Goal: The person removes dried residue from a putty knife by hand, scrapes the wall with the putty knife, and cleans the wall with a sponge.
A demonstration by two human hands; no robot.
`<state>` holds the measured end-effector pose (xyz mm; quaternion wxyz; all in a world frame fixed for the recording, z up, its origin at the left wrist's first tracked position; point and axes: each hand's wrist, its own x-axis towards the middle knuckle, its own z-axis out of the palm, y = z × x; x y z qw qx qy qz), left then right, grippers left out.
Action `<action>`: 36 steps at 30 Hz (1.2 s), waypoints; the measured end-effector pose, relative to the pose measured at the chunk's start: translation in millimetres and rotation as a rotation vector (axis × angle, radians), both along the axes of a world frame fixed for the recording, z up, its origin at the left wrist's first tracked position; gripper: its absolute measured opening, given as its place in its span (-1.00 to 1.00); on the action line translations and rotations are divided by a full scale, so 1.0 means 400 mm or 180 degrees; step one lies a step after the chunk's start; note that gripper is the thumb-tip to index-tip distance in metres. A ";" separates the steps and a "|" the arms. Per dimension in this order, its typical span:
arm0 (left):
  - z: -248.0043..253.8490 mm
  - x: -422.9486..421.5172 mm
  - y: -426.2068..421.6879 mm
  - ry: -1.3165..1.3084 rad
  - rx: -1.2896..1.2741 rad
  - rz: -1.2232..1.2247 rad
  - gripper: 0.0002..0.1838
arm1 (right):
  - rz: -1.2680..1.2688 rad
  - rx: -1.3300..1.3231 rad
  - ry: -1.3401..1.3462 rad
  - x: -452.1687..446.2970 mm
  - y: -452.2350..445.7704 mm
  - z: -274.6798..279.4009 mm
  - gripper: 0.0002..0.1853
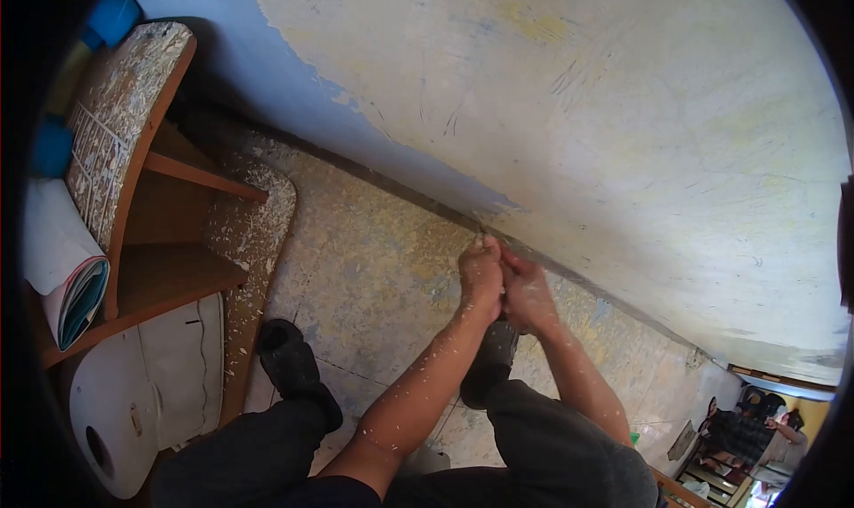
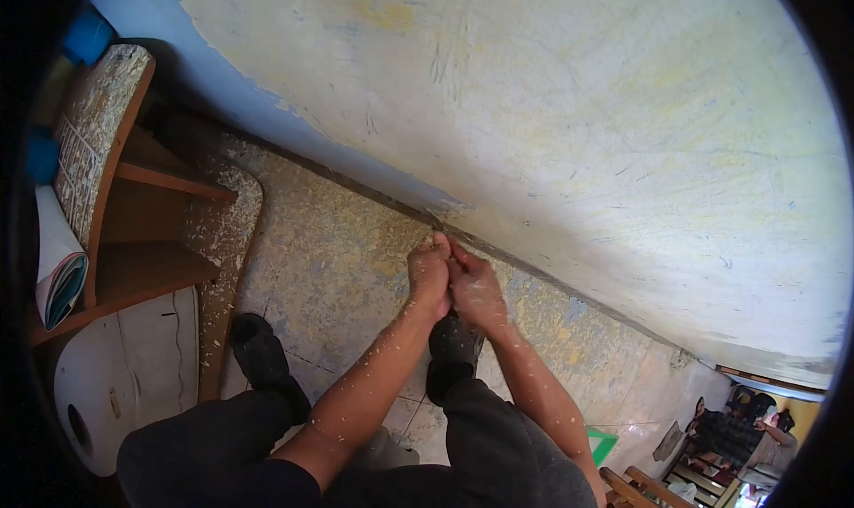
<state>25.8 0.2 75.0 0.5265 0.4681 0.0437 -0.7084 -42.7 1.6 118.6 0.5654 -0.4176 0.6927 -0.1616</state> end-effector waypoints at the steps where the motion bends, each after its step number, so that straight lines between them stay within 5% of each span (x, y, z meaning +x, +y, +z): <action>1: -0.012 0.012 0.004 0.0000 -0.0022 -0.0037 -0.77 | 0.0017 -0.0019 -0.0005 0.003 0.003 -0.014 -0.59; 4: -0.011 0.005 0.013 0.0138 -0.0109 0.0020 -0.77 | -0.0220 -0.0440 -0.0153 0.014 0.025 -0.007 -0.60; 6: 0.009 -0.003 -0.003 -0.0065 -0.0024 -0.0081 -0.76 | -0.0137 0.0123 -0.0060 0.014 -0.004 0.080 -0.61; 10: -0.041 0.019 -0.018 -0.0024 -0.0142 0.0037 -0.75 | 0.0058 -0.0296 -0.0263 0.041 -0.014 -0.022 -0.59; 26: -0.043 0.023 -0.016 0.0210 0.0043 0.0196 -0.79 | 0.0195 0.0123 0.0173 0.048 -0.024 0.013 -0.56; 27: -0.036 0.031 -0.002 0.0267 -0.0026 0.0274 -0.80 | 0.0238 -0.0581 0.0027 0.056 -0.012 -0.011 -0.56; 30: -0.049 0.032 -0.023 0.0237 0.0200 -0.0043 -0.82 | 0.0318 0.0297 -0.0007 0.026 -0.037 0.011 -0.57; 36: 0.038 0.050 0.032 0.0403 -0.0445 -0.0227 -0.78 | -0.0064 -0.0149 -0.0704 -0.007 0.048 0.070 -0.49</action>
